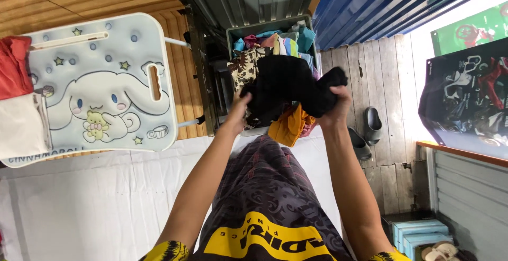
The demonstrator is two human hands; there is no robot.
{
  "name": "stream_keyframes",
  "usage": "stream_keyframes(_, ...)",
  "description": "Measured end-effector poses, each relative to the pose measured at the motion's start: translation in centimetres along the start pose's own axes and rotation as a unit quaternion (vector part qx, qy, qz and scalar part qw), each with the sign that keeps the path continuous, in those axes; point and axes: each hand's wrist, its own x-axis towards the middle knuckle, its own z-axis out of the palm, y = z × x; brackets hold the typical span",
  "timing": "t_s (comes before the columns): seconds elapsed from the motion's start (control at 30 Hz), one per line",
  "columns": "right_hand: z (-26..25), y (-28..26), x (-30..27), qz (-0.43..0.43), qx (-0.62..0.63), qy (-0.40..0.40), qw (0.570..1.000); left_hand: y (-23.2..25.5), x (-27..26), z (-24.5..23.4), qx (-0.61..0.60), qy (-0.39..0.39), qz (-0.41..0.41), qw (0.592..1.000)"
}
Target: Folding various pieces of clothing including shirts and pants on a table.
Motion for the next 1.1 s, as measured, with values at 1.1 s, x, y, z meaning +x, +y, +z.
stream_keyframes(1.1, 21.5, 6.1, -11.0, 0.053, -0.206, -0.114, 0.970, -4.2, -26.5, -18.1, 0.091, 0.031, 0.257, 0.962)
